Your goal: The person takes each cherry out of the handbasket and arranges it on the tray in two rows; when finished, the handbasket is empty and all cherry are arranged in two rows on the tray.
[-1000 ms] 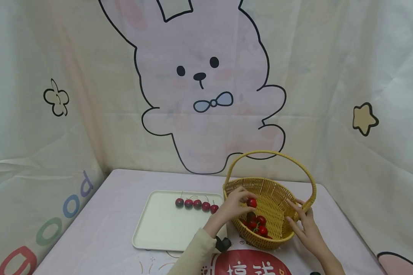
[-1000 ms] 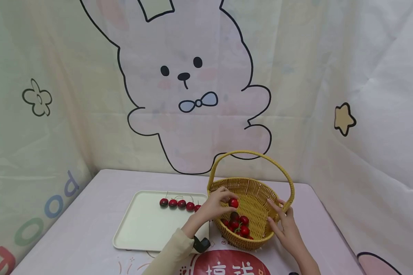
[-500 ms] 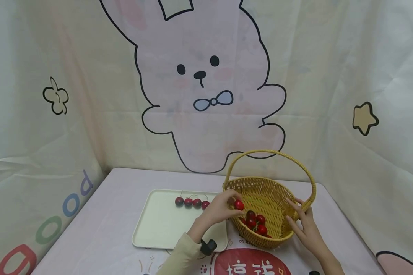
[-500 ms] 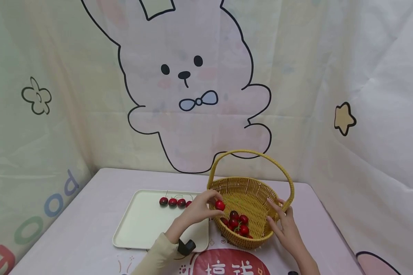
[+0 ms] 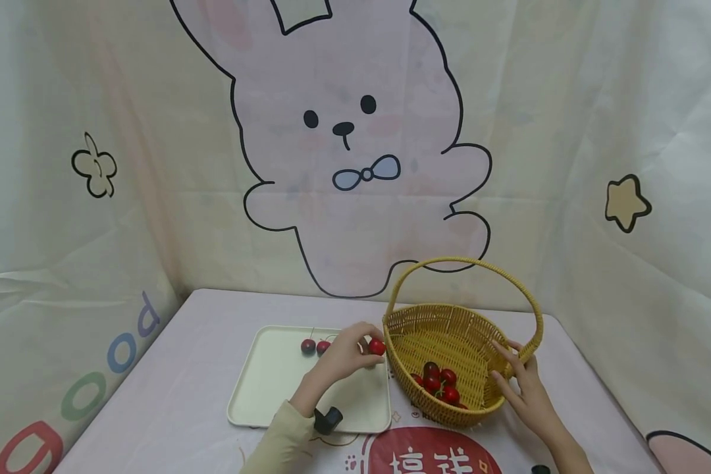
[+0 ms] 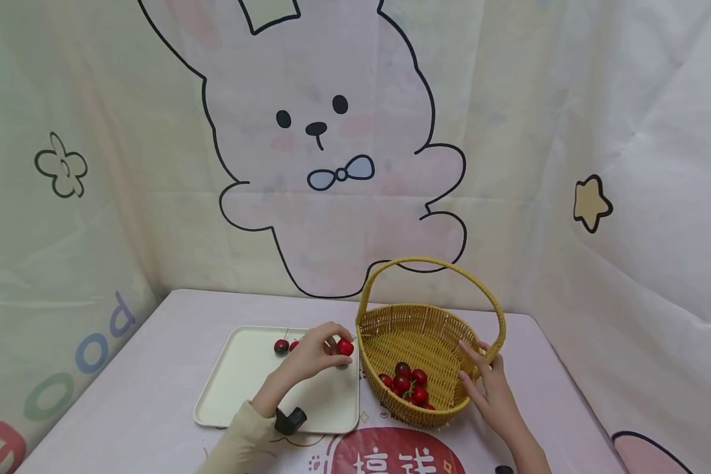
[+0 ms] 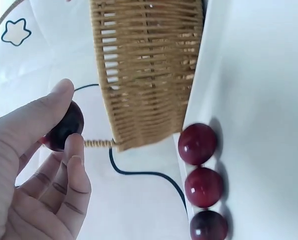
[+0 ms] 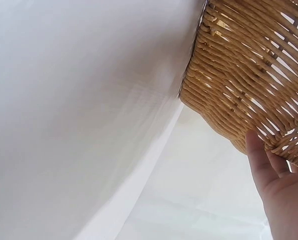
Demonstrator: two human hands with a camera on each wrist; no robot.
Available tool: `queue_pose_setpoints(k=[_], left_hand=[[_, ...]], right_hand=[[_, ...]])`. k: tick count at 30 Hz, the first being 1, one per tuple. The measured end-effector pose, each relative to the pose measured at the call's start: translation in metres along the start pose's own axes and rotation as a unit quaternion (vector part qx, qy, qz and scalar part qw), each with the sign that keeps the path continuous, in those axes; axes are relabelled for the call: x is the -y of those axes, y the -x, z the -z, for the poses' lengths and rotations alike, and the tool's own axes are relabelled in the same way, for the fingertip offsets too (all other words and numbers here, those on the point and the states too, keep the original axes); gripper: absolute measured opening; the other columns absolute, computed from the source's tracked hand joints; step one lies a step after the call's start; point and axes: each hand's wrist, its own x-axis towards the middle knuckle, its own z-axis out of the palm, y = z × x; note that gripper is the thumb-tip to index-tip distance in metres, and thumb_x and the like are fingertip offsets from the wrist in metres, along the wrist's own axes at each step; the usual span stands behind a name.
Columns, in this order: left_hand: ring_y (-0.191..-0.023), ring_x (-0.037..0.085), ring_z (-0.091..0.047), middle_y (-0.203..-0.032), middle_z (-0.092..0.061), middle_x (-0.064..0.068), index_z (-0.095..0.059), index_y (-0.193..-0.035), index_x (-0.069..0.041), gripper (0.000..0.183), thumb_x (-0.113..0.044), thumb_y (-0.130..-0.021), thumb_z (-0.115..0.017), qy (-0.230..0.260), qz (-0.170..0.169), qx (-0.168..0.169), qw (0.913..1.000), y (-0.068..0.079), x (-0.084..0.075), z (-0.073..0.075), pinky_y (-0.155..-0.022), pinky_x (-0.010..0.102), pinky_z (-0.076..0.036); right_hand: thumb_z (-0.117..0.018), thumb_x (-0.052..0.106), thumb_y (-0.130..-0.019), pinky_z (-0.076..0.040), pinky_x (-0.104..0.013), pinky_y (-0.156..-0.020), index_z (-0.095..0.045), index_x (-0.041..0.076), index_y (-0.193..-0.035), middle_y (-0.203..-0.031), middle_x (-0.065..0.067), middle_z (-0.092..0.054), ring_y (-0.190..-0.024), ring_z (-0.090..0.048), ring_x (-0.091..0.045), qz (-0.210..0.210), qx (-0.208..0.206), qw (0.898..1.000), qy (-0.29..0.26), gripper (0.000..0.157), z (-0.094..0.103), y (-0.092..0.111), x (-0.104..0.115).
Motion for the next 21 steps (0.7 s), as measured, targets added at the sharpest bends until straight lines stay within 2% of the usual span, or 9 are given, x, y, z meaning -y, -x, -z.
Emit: queue_pose_setpoints(k=[8,16,21], left_hand=[[-0.066,0.008,-0.059,-0.099,-0.062,0.0,-0.061,-0.103,-0.012,0.031,-0.017,-0.076,-0.076,0.008,0.038,-0.023,0.999,0.013,0.013,0.019,-0.058,0.021,-0.049],[-0.073,0.011,-0.057,-0.097,-0.061,-0.001,-0.061,-0.102,-0.013,0.03,-0.016,-0.076,-0.076,-0.019,0.059,-0.042,0.9972,0.022,0.028,0.038,-0.059,0.022,-0.048],[-0.076,0.013,-0.057,-0.098,-0.061,0.0,-0.061,-0.102,-0.015,0.03,-0.01,-0.076,-0.076,-0.014,0.074,-0.052,0.9958,0.025,0.039,0.049,-0.06,0.022,-0.049]], right_hand=[[-0.064,0.003,-0.084,-0.042,-0.023,-0.072,-0.041,0.013,-0.139,-0.136,-0.023,-0.026,-0.109,-0.041,-0.032,0.01,-0.006,1.0,-0.005,0.06,0.0,0.0,-0.001],[-0.064,0.004,-0.085,-0.044,-0.028,-0.071,-0.04,0.014,-0.139,-0.137,-0.023,-0.026,-0.108,-0.041,-0.031,0.009,-0.004,1.0,-0.002,0.061,0.0,0.0,-0.001],[-0.065,0.004,-0.084,-0.043,-0.029,-0.071,-0.041,0.014,-0.139,-0.136,-0.023,-0.027,-0.109,-0.04,-0.032,0.009,-0.007,1.0,0.001,0.061,0.0,0.0,-0.001]])
